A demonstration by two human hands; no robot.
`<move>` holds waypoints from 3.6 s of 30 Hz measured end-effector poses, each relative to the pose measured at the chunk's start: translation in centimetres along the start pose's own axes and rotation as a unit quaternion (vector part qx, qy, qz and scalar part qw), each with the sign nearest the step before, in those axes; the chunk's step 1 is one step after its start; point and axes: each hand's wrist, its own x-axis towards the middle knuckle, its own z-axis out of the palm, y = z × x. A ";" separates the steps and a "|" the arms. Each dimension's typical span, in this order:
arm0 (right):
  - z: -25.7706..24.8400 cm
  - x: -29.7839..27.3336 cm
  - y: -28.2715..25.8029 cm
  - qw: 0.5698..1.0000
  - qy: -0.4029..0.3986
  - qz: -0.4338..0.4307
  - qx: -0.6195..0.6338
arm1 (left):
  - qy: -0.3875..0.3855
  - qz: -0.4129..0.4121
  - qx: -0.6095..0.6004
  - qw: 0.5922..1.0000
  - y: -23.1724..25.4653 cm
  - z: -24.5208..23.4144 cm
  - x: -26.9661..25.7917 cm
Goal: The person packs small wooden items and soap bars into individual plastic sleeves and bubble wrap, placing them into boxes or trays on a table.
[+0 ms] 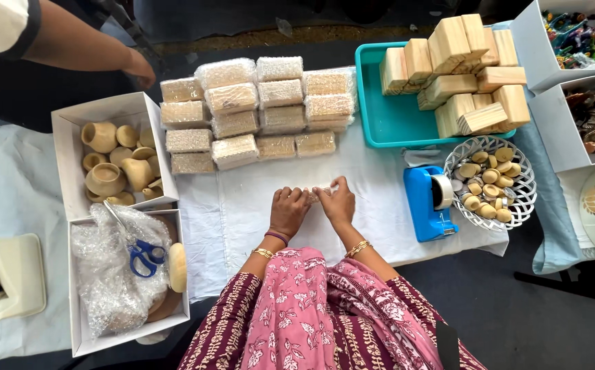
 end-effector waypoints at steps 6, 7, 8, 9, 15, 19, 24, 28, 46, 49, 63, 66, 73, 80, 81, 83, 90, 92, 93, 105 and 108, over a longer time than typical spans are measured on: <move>-1.2 -1.2 1.6 0.991 -0.052 0.119 0.009 | -0.027 0.002 -0.009 1.000 0.1 0.0 -0.7; -0.1 -1.0 4.1 0.991 -0.051 0.120 0.011 | -0.027 0.004 -0.008 1.000 0.1 0.0 -0.6; 0.9 -0.7 6.6 0.994 -0.051 0.088 0.036 | -0.022 0.004 -0.008 1.000 0.0 0.0 -0.5; 2.0 -0.3 8.9 0.995 -0.051 0.054 0.061 | -0.014 0.004 -0.006 1.000 -0.1 -0.1 -0.3; -4.8 -2.8 0.3 0.938 0.066 -0.339 -0.016 | -0.042 -0.068 -0.092 0.993 0.2 -2.1 0.8; -1.5 0.3 4.8 0.948 -0.057 -0.310 -0.052 | 0.035 -0.124 -0.180 0.975 -1.6 0.6 -0.8; -2.6 1.0 4.8 0.942 -0.086 -0.310 -0.095 | 0.036 -0.215 -0.310 0.925 -4.5 3.8 -2.7; -4.3 1.0 2.4 0.932 -0.093 -0.324 -0.135 | 0.003 -0.170 -0.328 0.929 -4.6 3.2 -1.6; -10.5 -0.3 6.6 0.956 0.144 -0.252 0.040 | 0.019 -0.224 -0.408 0.885 -4.1 3.2 0.2; -14.0 -1.5 9.3 0.965 0.160 -0.205 0.017 | -0.081 -0.153 -0.259 0.950 -1.8 -1.5 2.6; -21.1 -5.4 17.6 0.946 0.316 -0.073 0.001 | -0.381 0.001 -0.063 0.923 -3.6 0.9 4.9; -20.4 -4.2 23.1 0.934 0.343 0.049 0.089 | -0.295 -0.085 -0.194 0.932 -4.1 0.0 4.1; -19.2 -1.8 27.3 0.941 0.239 0.068 0.229 | -0.103 -0.221 -0.290 0.926 -4.6 2.7 1.0; -20.9 0.1 24.3 0.973 0.176 0.095 0.113 | -0.036 -0.229 -0.361 0.903 -4.1 2.4 -0.9; -21.0 0.5 24.2 0.967 0.161 0.128 0.151 | -0.029 -0.234 -0.370 0.899 -4.1 2.3 -1.1; -20.5 1.1 25.6 0.965 0.194 0.101 0.142 | -0.026 -0.255 -0.360 0.897 -4.2 2.3 -0.9; -22.5 0.7 20.0 0.952 0.188 0.032 -0.240 | -0.039 -0.262 -0.390 0.882 -4.0 1.6 -0.1; -22.7 0.7 19.4 0.959 0.149 0.057 -0.234 | -0.045 -0.249 -0.380 0.890 -4.4 2.1 -0.2; -22.8 0.7 19.1 0.964 0.111 0.083 -0.227 | -0.053 -0.236 -0.369 0.897 -4.5 2.4 -0.2; -22.6 -2.9 22.5 0.918 0.142 0.149 0.338 | -0.064 -0.251 -0.342 0.903 -4.0 1.8 0.2; -22.8 -3.1 24.4 0.879 0.113 0.201 0.417 | -0.058 -0.252 -0.342 0.903 -4.0 1.9 0.3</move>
